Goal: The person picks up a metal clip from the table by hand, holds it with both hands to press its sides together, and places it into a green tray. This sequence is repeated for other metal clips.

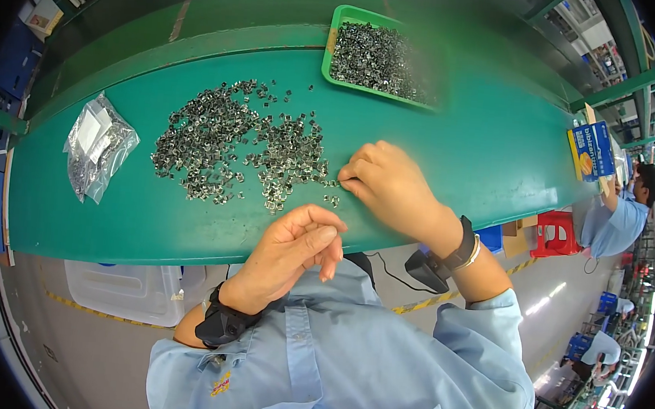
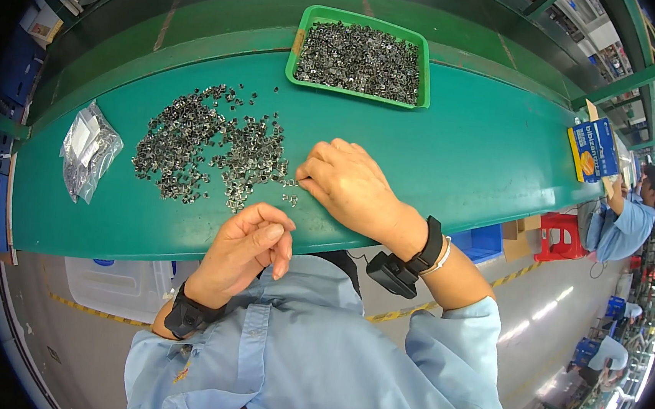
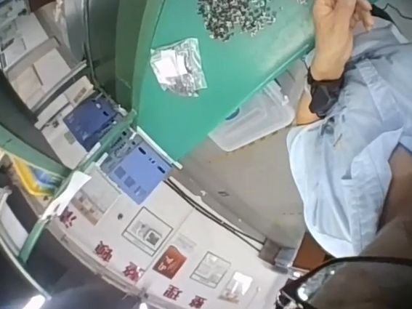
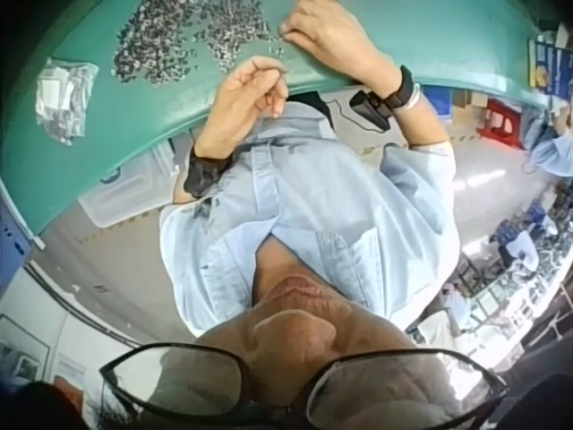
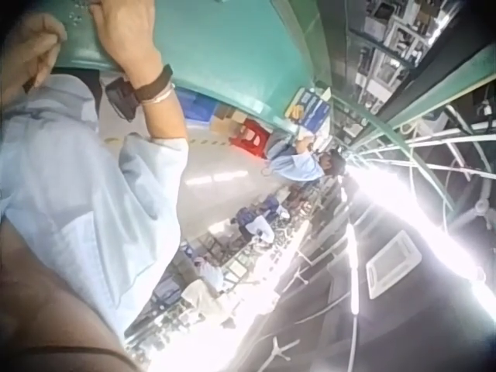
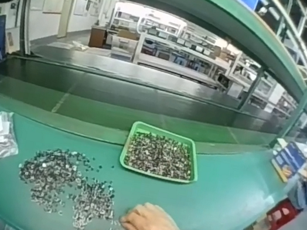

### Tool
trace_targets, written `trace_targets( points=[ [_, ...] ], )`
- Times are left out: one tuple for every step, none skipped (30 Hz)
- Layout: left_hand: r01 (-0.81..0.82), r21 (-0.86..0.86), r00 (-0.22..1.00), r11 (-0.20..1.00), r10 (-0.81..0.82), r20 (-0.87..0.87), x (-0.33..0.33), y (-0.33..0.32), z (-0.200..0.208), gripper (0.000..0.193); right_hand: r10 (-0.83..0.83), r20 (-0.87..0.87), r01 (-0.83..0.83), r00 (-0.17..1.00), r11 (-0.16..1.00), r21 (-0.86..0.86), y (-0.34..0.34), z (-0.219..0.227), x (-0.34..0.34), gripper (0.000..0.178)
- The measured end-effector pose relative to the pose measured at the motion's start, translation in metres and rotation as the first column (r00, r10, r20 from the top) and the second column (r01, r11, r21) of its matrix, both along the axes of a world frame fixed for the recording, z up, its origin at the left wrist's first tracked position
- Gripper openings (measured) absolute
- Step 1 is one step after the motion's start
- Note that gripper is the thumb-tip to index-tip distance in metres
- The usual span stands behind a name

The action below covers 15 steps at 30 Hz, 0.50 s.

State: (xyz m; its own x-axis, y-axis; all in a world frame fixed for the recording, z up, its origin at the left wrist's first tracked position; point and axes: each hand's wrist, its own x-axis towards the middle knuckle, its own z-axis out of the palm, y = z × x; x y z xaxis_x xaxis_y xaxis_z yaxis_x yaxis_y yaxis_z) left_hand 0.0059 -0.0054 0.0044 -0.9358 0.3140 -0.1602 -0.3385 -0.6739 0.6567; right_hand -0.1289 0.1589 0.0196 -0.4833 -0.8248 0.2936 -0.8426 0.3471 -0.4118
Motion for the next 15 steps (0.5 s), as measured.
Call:
trace_targets(
  points=[
    [-0.007, -0.011, 1.0, 1.0, 0.007, 0.002, -0.0001, 0.0002, 0.0, 0.016, 0.001, -0.001, -0.001, 1.0, 1.0, -0.002, 0.0011, -0.0014, 0.0002, 0.011],
    [-0.014, -0.022, 1.0, 1.0, 0.014, 0.003, -0.0002, 0.0005, 0.0002, 0.016, -0.016, 0.013, 0.017, 1.0, 1.0, -0.021, 0.003, -0.0028, 0.0003, 0.01],
    [-0.014, -0.023, 1.0, 1.0, 0.014, 0.002, -0.0004, 0.0008, 0.0006, 0.016, -0.034, 0.028, 0.035, 0.999, 0.999, -0.041, 0.0048, -0.0038, 0.0004, 0.009],
    [-0.029, -0.035, 1.0, 0.999, 0.029, 0.009, -0.0009, 0.0012, 0.0013, 0.016, -0.052, 0.042, 0.055, 0.998, 0.997, -0.06, 0.006, -0.0042, 0.0007, 0.008],
    [-0.043, -0.047, 0.999, 0.998, 0.044, 0.015, -0.0012, 0.0016, 0.002, 0.016, -0.053, 0.041, 0.056, 0.998, 0.997, -0.062, 0.0062, -0.004, 0.0011, 0.008],
    [-0.055, -0.059, 0.998, 0.997, 0.056, 0.021, -0.0014, 0.0028, 0.0031, 0.015, -0.048, 0.045, 0.052, 0.998, 0.996, -0.075, 0.0066, -0.0031, 0.0019, 0.008],
    [-0.051, -0.061, 0.998, 0.997, 0.053, 0.019, -0.0015, 0.0043, 0.0041, 0.015, -0.043, 0.048, 0.048, 0.998, 0.995, -0.088, 0.0066, -0.0022, 0.0026, 0.009],
    [-0.074, -0.083, 0.997, 0.994, 0.076, 0.022, -0.0016, 0.0059, 0.0052, 0.015, -0.038, 0.052, 0.043, 0.998, 0.994, -0.102, 0.0063, -0.0016, 0.0033, 0.009],
    [-0.098, -0.106, 0.995, 0.99, 0.101, 0.025, -0.0016, 0.0074, 0.0061, 0.015, -0.04, 0.051, 0.045, 0.998, 0.994, -0.103, 0.0048, -0.0013, 0.0041, 0.009],
    [-0.122, -0.13, 0.992, 0.984, 0.126, 0.027, -0.0015, 0.0086, 0.0069, 0.015, -0.033, 0.028, 0.035, 0.999, 0.996, -0.085, 0.002, -0.0013, 0.0051, 0.009],
    [-0.122, -0.132, 0.992, 0.984, 0.127, 0.026, -0.0011, 0.0088, 0.0072, 0.015, -0.022, 0.006, 0.023, 1.0, 0.998, -0.067, -0.0016, -0.0017, 0.0058, 0.01],
    [-0.126, -0.13, 0.991, 0.984, 0.13, 0.028, -0.0006, 0.0089, 0.0074, 0.014, -0.011, -0.016, 0.01, 1.0, 0.999, -0.048, -0.0032, -0.0019, 0.0062, 0.011],
    [-0.129, -0.127, 0.991, 0.983, 0.134, 0.03, 0.0, 0.009, 0.0076, 0.014, -0.01, -0.017, 0.009, 1.0, 0.999, -0.051, -0.0028, -0.0022, 0.0061, 0.011],
    [-0.132, -0.124, 0.99, 0.983, 0.137, 0.032, 0.0004, 0.0091, 0.0078, 0.014, -0.018, -0.024, 0.017, 1.0, 0.999, -0.052, -0.0018, -0.0027, 0.0058, 0.012],
    [-0.133, -0.127, 0.99, 0.983, 0.138, 0.031, 0.0007, 0.0092, 0.0079, 0.014, -0.027, -0.031, 0.025, 0.999, 0.998, -0.052, -0.0002, -0.0031, 0.0055, 0.013]
  ],
)
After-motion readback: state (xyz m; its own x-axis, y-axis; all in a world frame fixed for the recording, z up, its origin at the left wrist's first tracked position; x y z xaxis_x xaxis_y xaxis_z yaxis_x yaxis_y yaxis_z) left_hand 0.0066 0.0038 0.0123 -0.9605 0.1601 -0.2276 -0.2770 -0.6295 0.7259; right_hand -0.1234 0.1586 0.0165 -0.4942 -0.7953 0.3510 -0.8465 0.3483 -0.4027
